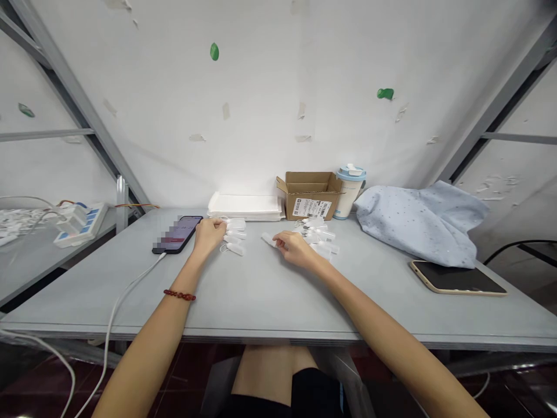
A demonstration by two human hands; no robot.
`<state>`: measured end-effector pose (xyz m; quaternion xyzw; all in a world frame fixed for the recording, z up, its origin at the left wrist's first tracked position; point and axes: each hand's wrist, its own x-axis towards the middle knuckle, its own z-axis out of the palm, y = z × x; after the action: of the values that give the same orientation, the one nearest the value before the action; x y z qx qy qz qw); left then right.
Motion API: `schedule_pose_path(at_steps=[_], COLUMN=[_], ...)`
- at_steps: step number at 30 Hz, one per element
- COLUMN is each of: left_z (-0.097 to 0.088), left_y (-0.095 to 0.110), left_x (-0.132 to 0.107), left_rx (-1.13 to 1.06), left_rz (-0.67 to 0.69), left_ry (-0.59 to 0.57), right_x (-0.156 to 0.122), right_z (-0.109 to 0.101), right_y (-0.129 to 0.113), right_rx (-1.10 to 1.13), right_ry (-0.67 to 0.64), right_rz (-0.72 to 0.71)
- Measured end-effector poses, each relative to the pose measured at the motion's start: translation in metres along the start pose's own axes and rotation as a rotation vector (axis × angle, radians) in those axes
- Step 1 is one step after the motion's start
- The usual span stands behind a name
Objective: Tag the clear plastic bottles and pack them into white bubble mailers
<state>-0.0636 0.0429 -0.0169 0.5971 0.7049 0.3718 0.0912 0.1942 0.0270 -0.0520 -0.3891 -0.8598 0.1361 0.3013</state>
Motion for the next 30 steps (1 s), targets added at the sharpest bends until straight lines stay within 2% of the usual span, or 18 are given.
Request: schedule_pose_path(at_steps=[6,11,16,20,30], left_z=[0.001,0.006,0.007,0.007,0.008], left_y=[0.015,0.025,0.026,0.025,0.026], left_x=[-0.010,-0.018,-0.019,-0.018,-0.020], left_rx=[-0.082,-0.133,-0.121,-0.101,-0.106], left_rz=[0.082,0.202,0.222,0.214,0.224], left_ry=[0.012,-0.050,-0.058,-0.051,-0.056], right_x=[-0.002,-0.006,-0.007,-0.008,-0.006], right_z=[0.000,-0.002,-0.003,0.000,0.007], right_y=[-0.009,-0.014,-0.026,-0.035,-0.043], right_rx=[0.015,-0.278,-0.490,-0.458,-0.297], right_ry=[0.021,-0.096,-0.200,-0.228,-0.129], right_rz=[0.007,-0.071,-0.119,-0.111,-0.096])
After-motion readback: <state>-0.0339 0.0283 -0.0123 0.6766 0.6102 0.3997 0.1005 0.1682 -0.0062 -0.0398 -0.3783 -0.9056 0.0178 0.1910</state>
